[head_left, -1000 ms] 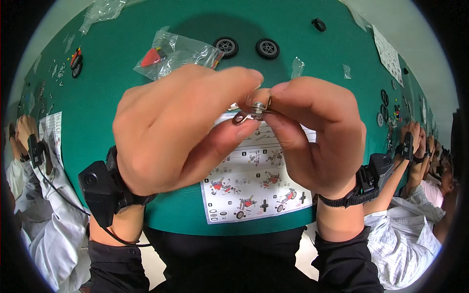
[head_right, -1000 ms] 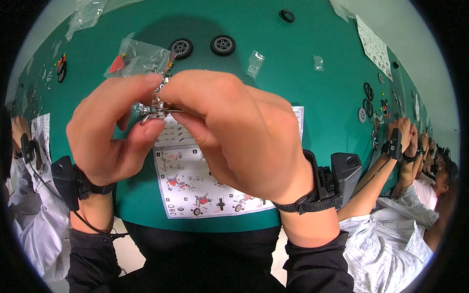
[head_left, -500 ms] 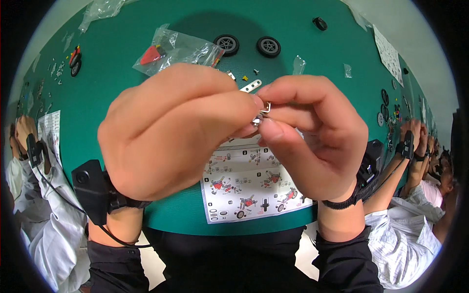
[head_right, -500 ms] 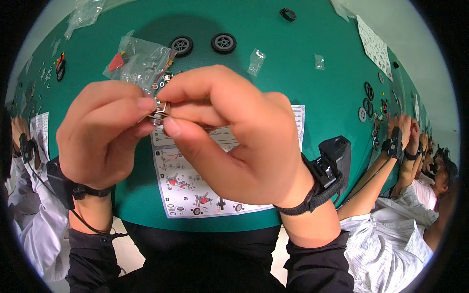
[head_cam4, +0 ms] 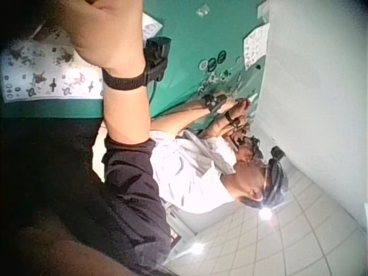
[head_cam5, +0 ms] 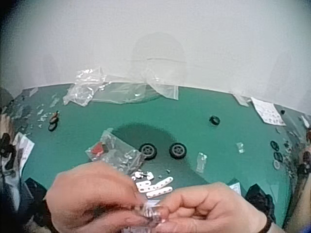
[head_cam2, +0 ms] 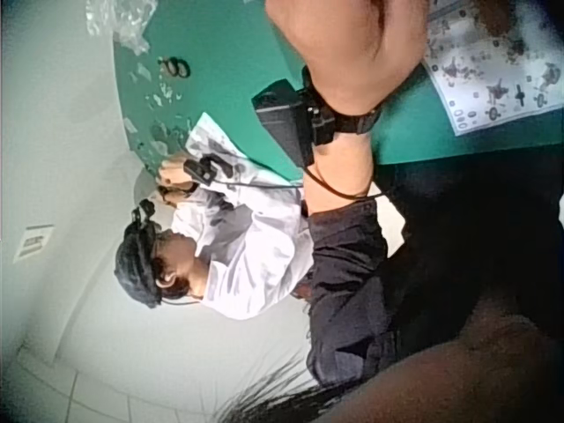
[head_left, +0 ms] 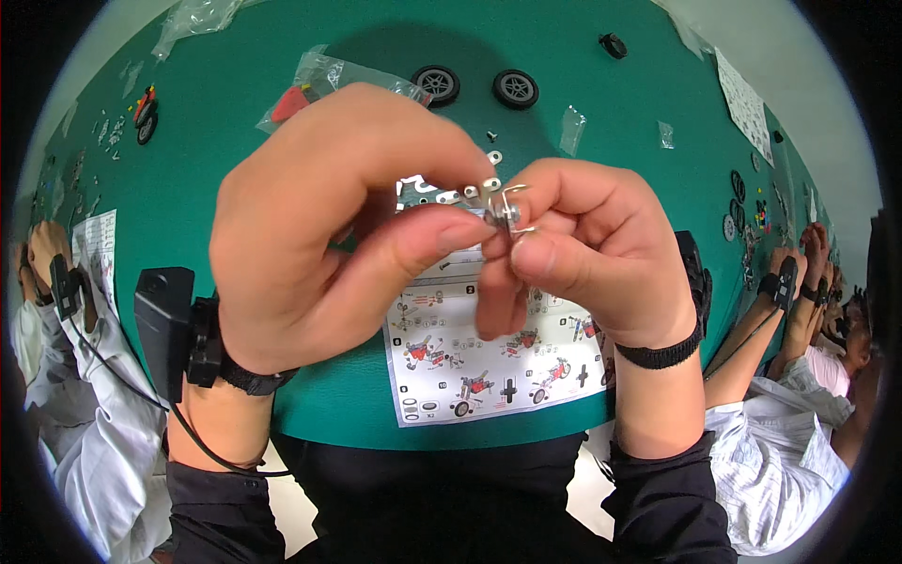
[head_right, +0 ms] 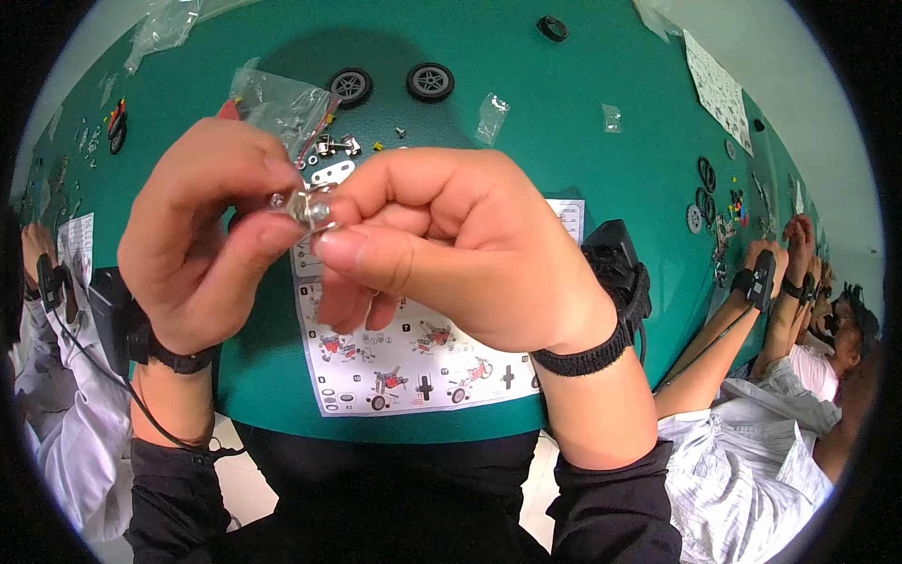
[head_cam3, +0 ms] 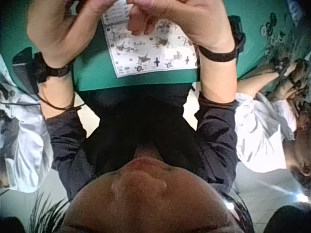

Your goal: The recorder is assembling a toy car model using metal and plastic components, following paper instructions.

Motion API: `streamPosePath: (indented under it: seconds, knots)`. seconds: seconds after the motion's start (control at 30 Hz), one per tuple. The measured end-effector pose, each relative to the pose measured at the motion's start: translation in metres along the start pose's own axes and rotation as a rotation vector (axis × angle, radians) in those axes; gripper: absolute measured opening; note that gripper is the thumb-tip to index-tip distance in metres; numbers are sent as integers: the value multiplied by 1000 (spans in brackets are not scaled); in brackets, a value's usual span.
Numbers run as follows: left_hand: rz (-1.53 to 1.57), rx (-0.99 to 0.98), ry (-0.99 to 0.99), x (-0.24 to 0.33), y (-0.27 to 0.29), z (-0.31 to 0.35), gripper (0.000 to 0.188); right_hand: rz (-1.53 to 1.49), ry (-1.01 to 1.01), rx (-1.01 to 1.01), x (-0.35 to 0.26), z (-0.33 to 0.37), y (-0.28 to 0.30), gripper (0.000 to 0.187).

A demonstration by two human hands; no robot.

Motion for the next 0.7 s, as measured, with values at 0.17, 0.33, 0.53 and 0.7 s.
streamPosePath:
  seconds: [0.17, 0.33, 0.53, 0.7]
  knots:
    - [115, 27, 189, -1, -4, 7, 39, -181, 51, -93, 12, -6, -4, 21]
    - [54, 66, 4, 4, -1, -3, 22, -272, 58, -197, 18, -9, -6, 22]
    - [-33, 99, -22, 10, 4, -3, 14, -272, 47, -213, 20, -9, -6, 19]
    - [-104, 121, -72, 12, 4, -2, 14, -287, 35, -211, 23, -10, -6, 19]
Point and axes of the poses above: each hand's wrist, its own z-axis away from the middle knuckle, its own y-axis out of the back of the hand, x = y × z, the point moved 6 cm from there along -z, towards the middle knuckle, and after that the axes turned 12 degrees about -z, right-handed, at the moved point
